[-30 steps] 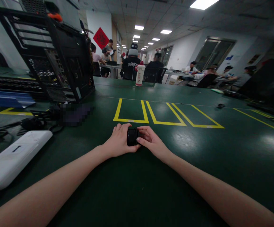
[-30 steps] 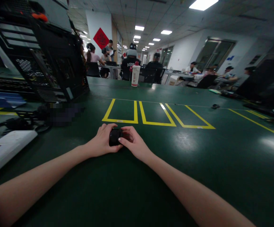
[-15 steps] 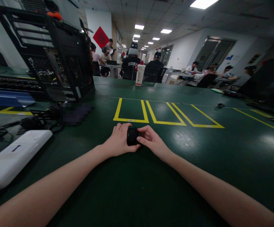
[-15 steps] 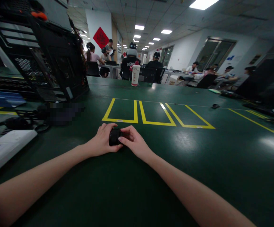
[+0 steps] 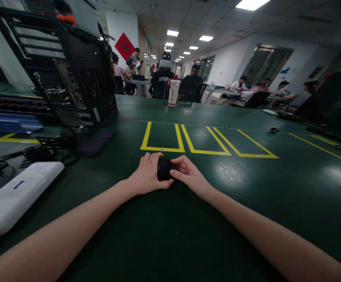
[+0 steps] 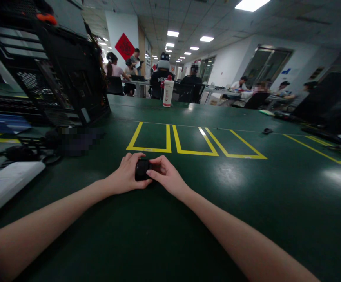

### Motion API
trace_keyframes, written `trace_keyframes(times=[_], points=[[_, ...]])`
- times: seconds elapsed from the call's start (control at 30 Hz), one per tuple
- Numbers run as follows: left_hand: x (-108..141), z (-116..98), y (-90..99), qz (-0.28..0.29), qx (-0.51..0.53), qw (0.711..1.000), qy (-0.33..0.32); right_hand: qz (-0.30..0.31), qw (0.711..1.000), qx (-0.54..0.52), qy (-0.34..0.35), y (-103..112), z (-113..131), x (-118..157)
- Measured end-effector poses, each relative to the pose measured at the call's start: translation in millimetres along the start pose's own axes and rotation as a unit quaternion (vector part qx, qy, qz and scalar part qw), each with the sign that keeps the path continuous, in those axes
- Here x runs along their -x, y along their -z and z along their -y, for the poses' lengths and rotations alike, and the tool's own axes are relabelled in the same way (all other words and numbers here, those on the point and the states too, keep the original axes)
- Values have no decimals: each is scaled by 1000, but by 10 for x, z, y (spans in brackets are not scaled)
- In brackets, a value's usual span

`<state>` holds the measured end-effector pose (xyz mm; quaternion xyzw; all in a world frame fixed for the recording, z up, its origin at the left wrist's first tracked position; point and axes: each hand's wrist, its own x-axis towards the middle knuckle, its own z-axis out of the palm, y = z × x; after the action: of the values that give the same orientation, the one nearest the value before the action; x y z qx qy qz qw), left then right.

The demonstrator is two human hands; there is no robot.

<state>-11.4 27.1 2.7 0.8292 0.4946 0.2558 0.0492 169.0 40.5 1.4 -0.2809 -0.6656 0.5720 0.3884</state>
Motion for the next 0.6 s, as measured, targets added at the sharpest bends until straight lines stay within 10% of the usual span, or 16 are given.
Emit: trace_keyframes(times=[0.6], points=[[0, -9, 19, 7, 17, 1000, 2, -6, 1000, 9, -10, -6, 3, -3]])
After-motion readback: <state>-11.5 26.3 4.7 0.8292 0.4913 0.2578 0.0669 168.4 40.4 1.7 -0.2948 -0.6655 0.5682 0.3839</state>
